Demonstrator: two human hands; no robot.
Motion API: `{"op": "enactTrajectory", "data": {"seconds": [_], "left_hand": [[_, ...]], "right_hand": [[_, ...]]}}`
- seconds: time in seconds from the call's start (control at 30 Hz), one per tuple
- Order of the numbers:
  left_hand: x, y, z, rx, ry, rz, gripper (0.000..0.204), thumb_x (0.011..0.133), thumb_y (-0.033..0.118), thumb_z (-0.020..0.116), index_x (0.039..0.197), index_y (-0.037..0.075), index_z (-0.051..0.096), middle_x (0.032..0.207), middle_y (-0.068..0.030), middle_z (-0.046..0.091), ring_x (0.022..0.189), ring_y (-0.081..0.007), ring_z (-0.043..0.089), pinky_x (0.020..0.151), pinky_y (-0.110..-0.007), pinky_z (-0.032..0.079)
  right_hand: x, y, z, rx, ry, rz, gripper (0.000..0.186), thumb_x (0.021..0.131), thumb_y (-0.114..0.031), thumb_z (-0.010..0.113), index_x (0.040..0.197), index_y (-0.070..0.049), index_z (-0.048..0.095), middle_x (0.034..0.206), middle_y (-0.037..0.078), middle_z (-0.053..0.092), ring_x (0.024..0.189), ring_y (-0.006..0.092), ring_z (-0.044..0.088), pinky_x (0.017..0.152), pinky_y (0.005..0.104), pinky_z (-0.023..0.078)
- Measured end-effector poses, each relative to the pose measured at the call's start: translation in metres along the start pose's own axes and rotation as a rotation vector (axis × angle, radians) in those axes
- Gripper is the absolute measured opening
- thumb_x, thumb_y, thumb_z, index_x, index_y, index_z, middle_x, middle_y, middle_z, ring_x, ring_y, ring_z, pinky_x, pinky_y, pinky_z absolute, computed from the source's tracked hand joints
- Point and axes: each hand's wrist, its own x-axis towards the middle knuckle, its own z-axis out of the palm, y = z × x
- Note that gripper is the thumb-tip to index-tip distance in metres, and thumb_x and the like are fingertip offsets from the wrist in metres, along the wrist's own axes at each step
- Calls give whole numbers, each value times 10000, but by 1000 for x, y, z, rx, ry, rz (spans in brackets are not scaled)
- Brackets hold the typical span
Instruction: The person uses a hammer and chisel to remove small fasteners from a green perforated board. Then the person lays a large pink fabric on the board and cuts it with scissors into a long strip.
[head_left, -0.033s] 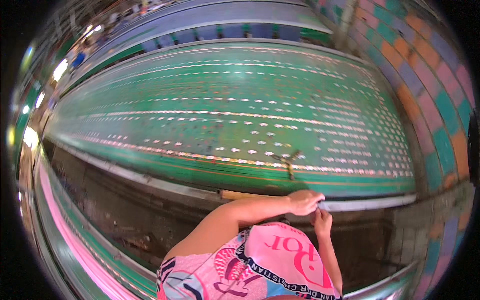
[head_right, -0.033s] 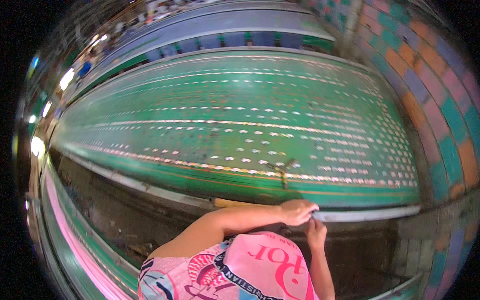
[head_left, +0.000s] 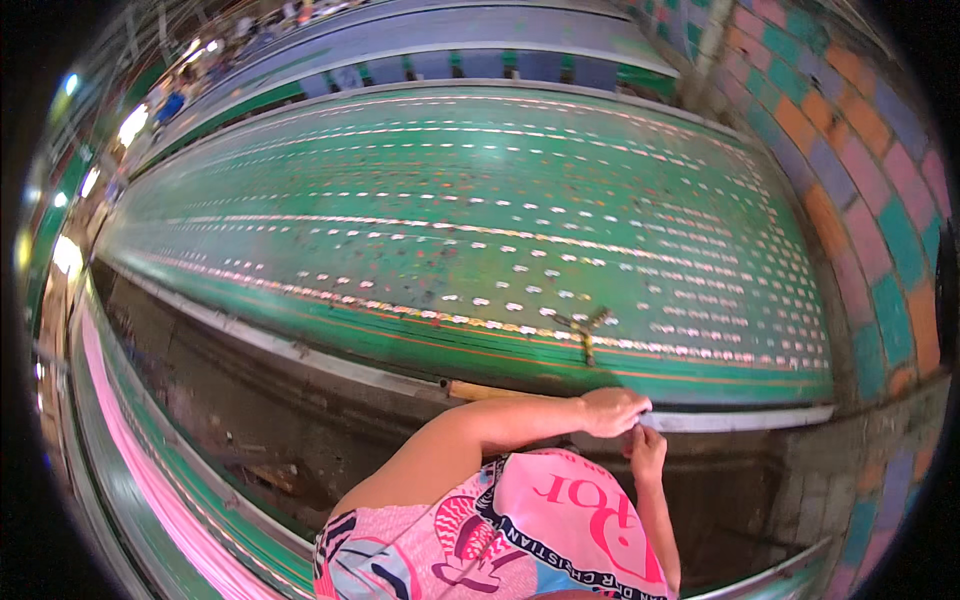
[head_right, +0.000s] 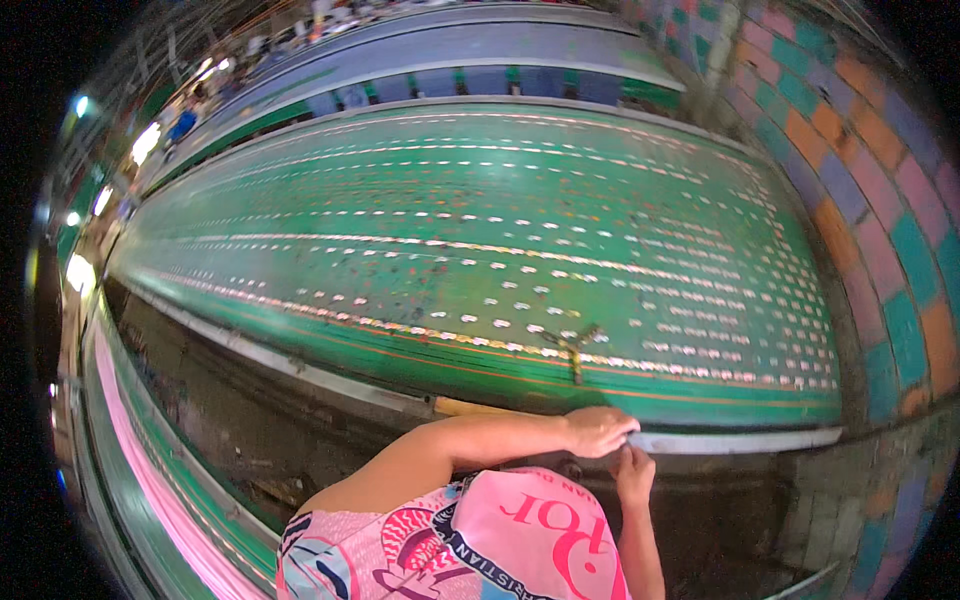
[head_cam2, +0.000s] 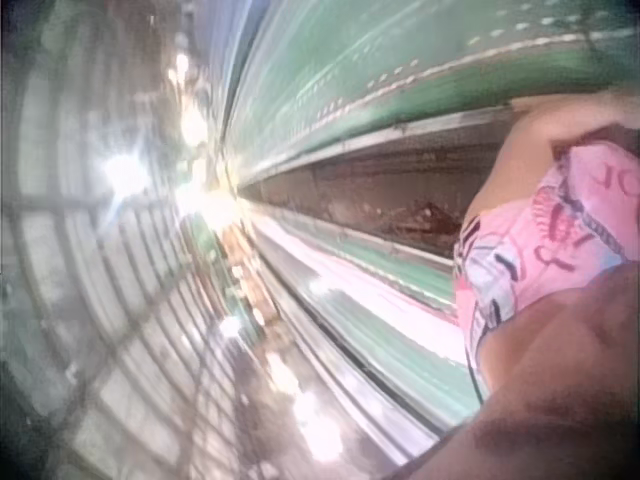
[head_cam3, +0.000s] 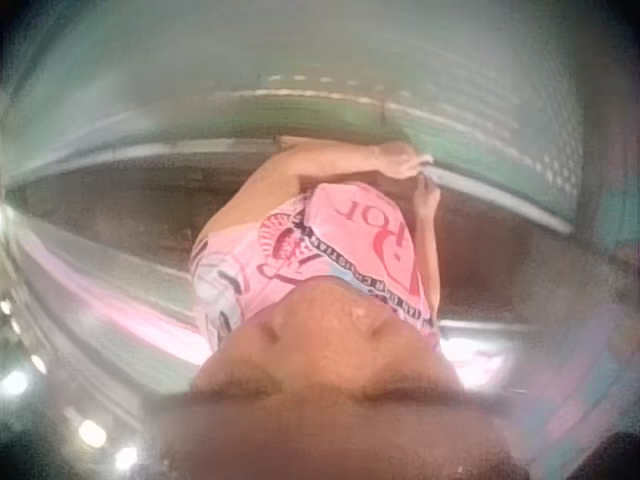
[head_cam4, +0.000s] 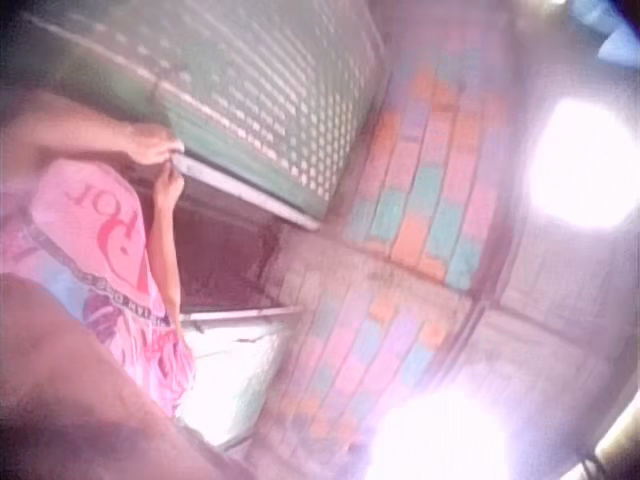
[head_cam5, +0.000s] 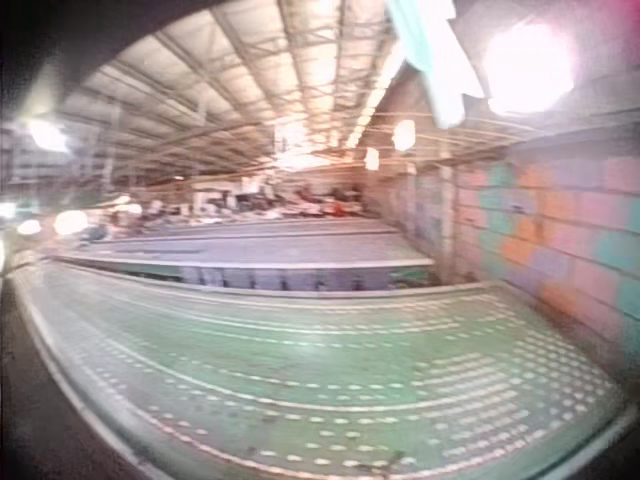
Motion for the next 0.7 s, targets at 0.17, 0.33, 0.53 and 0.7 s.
{"op": "enactTrajectory", "data": {"seconds": [0.17, 0.33, 0.53, 0.7], "left_hand": [[-11, -10, -3, 159, 155, 78, 386, 1096, 180, 594, 1445, 14, 601, 1234, -257, 736, 1153, -435, 715, 1045, -528, 556], [-11, -2, -9, 71, 108, 44, 347, 1065, 180, 626, 1385, 46, 635, 1159, -239, 751, 1101, -420, 738, 963, -521, 585], [-6, 4, -16, 52, 142, 116, 231, 992, 186, 664, 1211, 140, 723, 1012, -176, 785, 949, -419, 773, 816, -534, 619], [-11, 0, -14, 56, 203, 75, 397, 881, 52, 733, 1274, 92, 691, 1049, -175, 774, 985, -429, 748, 861, -538, 606]], "right_hand": [[19, -19, 11, 312, -48, 147, 341, 1119, -246, 655, 1021, 62, 763, 828, 90, 756, 657, 179, 732, 586, 311, 595], [28, -7, 5, 270, -19, 66, 229, 1033, -174, 734, 1006, 52, 764, 810, 86, 752, 647, 189, 727, 572, 326, 563], [28, -1, 18, -325, 264, -189, 213, 870, -137, 839, 975, 28, 754, 837, 169, 784, 718, 248, 732, 726, 442, 594], [15, -19, 14, -279, 300, -271, 164, 881, -87, 779, 1026, -12, 767, 866, 155, 783, 806, 265, 763, 797, 420, 604]]}}
